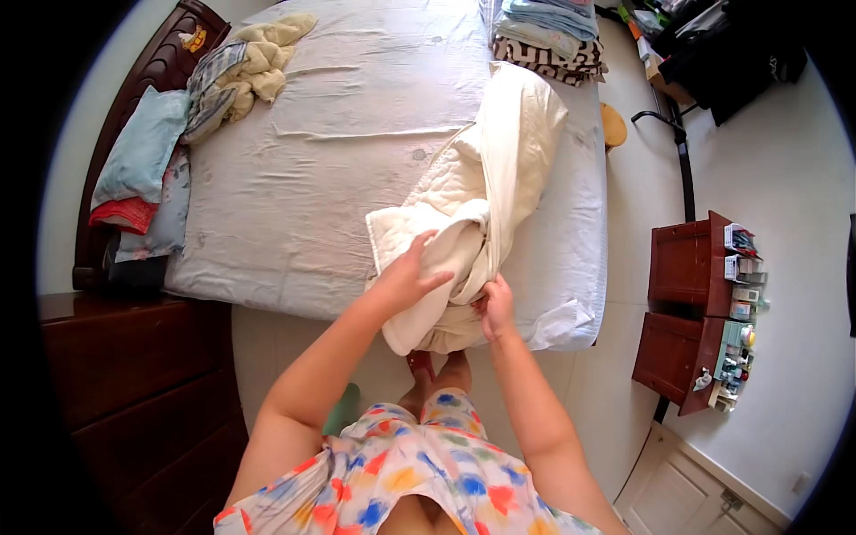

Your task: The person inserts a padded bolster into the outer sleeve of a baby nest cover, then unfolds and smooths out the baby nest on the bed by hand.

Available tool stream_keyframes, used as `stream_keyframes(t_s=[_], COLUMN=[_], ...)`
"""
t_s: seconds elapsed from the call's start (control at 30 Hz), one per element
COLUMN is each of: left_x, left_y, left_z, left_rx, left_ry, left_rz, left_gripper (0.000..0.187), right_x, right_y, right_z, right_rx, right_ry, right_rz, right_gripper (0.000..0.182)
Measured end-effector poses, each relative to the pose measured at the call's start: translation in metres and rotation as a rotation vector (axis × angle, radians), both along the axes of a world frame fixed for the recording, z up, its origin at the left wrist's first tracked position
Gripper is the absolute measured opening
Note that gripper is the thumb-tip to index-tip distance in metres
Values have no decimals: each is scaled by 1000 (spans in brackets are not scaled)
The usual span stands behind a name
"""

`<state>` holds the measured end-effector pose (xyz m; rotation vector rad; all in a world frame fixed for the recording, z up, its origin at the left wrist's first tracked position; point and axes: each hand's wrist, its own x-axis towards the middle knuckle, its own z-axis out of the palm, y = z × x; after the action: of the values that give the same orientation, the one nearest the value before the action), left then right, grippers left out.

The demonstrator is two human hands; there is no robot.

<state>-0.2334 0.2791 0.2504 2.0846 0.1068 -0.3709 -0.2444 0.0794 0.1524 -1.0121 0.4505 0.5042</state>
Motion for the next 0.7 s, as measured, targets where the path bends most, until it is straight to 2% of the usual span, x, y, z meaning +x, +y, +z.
stream_keyframes(t_s=[0.07,0.1,0.2,0.33,0.43,0.53,0.63,0.7], left_x=[-22,-33,-74,-76,-53,-35,-20,-13], left_y=[16,24,22,-13,-26,-34,-34,-32], left_z=[26,34,24,4,-27,-27,-21,-41], left_rx=[30,83,335,178,125,-142,-47,-41], left_ry=[-71,-92,-38,-43,-80,53,162,308], left_rz=[31,-49,-160,-72,-161,-56,-206,-245], left_gripper=[77,90,91,86,86,87,77,71], right_x=[1,1,-2,-4,0,13,34,49], right_y=[1,2,6,18,24,26,28,32], right_z=[10,16,28,52,54,56,59,61], right_rx=[101,152,200,221,156,54,-117,-272], right_ry=[-4,-6,6,-9,-68,-120,-184,-234], right_rz=[-51,-75,-65,-4,51,147,271,359], right_gripper=[25,23,26,31,34,36,35,36])
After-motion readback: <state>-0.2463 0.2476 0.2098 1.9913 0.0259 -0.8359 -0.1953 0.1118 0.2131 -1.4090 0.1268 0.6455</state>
